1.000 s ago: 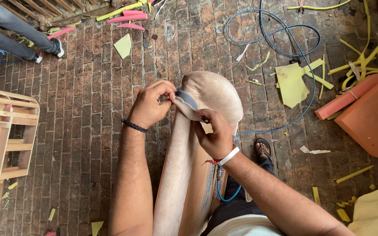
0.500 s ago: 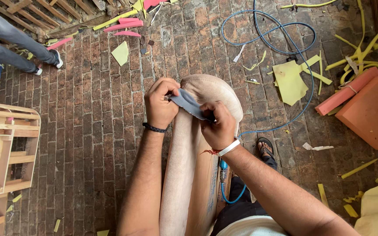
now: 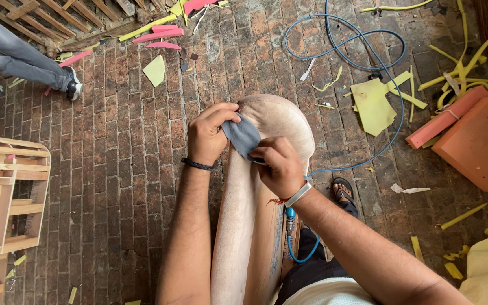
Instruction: The person staples beige fabric onto a curved wooden frame using a pneumatic staple gun, then trims excess fabric with scissors and smooths the edges by hand. The work progresses along the length of the frame in a workshop setting.
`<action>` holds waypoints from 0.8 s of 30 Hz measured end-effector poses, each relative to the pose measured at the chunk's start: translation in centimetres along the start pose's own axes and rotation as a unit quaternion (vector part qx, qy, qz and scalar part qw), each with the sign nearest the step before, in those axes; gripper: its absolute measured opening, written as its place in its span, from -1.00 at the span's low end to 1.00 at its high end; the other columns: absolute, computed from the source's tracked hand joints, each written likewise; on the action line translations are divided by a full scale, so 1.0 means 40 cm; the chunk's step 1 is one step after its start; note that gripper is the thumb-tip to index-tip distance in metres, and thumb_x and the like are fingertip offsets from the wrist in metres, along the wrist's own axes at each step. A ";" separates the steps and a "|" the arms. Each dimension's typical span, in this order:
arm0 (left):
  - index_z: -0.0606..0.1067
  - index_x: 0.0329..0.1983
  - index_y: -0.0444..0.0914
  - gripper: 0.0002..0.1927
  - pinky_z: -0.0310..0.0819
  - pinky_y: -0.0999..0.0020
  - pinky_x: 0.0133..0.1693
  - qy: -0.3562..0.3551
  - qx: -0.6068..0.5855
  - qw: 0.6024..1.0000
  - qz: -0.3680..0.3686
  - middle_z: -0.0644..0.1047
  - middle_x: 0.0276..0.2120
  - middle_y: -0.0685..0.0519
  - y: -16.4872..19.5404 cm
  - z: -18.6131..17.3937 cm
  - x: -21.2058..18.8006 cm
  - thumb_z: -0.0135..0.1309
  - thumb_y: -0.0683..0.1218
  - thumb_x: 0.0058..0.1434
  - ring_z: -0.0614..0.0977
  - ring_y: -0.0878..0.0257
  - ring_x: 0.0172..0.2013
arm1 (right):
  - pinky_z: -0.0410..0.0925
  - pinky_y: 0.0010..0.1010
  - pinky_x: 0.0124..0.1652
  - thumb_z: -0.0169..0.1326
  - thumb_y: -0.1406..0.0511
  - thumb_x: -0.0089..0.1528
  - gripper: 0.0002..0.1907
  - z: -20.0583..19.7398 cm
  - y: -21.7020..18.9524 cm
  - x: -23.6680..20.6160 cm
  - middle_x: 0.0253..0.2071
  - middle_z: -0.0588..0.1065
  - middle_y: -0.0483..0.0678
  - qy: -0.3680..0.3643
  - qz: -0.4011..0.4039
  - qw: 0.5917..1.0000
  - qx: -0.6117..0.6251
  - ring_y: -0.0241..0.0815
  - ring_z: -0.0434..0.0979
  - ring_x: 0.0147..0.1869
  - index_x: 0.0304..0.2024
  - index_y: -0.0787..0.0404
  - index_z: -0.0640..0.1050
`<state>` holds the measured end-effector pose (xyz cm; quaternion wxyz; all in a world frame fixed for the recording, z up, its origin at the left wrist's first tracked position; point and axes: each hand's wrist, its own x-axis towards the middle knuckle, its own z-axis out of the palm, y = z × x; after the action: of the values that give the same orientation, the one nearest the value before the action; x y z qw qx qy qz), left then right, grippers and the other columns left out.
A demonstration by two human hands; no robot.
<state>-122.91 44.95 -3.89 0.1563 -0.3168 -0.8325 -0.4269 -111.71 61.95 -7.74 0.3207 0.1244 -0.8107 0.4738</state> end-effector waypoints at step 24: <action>0.63 -0.23 -0.18 -0.80 0.66 0.41 -0.04 0.083 0.003 0.997 -0.004 0.68 -0.10 0.04 -0.044 0.054 -0.007 0.15 -0.34 0.21 0.73 0.20 -0.06 | 0.43 -0.36 -0.15 0.09 0.65 0.06 -0.45 0.011 0.021 0.001 -0.19 0.46 -0.01 0.013 0.064 0.998 0.020 -0.11 0.54 -0.13 0.04 0.14 0.64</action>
<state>-123.83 45.85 -6.39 0.2243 -0.2767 -0.8190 -0.4498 -112.35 62.01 -8.43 0.2977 0.0727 -0.8029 0.5113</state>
